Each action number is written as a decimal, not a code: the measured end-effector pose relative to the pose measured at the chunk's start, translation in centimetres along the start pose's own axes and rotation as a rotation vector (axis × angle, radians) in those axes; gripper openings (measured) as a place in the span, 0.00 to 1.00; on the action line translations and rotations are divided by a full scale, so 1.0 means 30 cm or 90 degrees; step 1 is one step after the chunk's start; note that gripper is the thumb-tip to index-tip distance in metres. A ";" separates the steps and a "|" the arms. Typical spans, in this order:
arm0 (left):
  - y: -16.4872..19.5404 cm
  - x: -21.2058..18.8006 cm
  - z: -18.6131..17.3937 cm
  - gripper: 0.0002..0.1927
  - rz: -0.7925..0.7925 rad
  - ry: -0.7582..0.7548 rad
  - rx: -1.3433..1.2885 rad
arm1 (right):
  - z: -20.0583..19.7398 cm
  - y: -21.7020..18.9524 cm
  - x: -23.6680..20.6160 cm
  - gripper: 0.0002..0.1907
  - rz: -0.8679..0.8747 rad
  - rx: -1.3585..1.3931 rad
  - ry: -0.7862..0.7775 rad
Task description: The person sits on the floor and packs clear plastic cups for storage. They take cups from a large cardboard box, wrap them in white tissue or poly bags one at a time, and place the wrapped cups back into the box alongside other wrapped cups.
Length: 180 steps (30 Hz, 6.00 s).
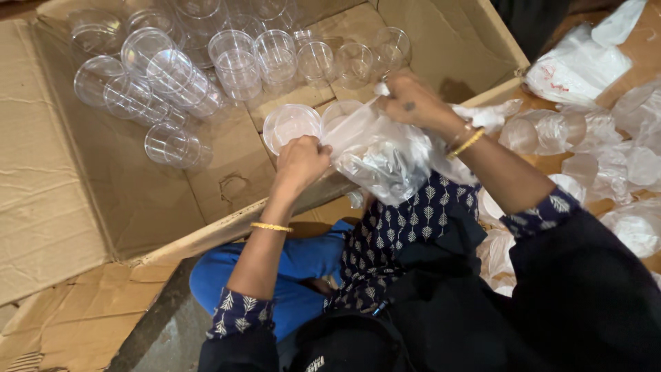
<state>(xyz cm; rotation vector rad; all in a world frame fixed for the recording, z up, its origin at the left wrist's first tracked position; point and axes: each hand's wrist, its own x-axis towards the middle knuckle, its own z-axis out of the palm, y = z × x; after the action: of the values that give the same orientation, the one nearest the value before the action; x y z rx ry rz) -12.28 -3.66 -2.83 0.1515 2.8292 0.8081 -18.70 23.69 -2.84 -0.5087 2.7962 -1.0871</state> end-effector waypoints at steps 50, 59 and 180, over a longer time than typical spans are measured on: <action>-0.239 0.174 -0.217 0.21 0.087 0.063 0.009 | -0.431 0.434 -0.811 0.19 0.109 0.054 0.409; -0.491 0.477 0.005 0.50 0.082 -0.117 0.412 | -0.175 0.197 -0.775 0.12 -0.039 0.378 0.362; 0.126 0.010 -0.014 0.24 -0.055 -0.203 -1.119 | -0.152 -0.187 -0.179 0.05 -0.125 0.034 0.187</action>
<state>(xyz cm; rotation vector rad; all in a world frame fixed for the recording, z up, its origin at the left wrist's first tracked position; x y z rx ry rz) -12.50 -0.65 -0.51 -0.1116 1.0316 2.4375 -13.10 24.58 4.15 -0.6804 3.0051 -1.3735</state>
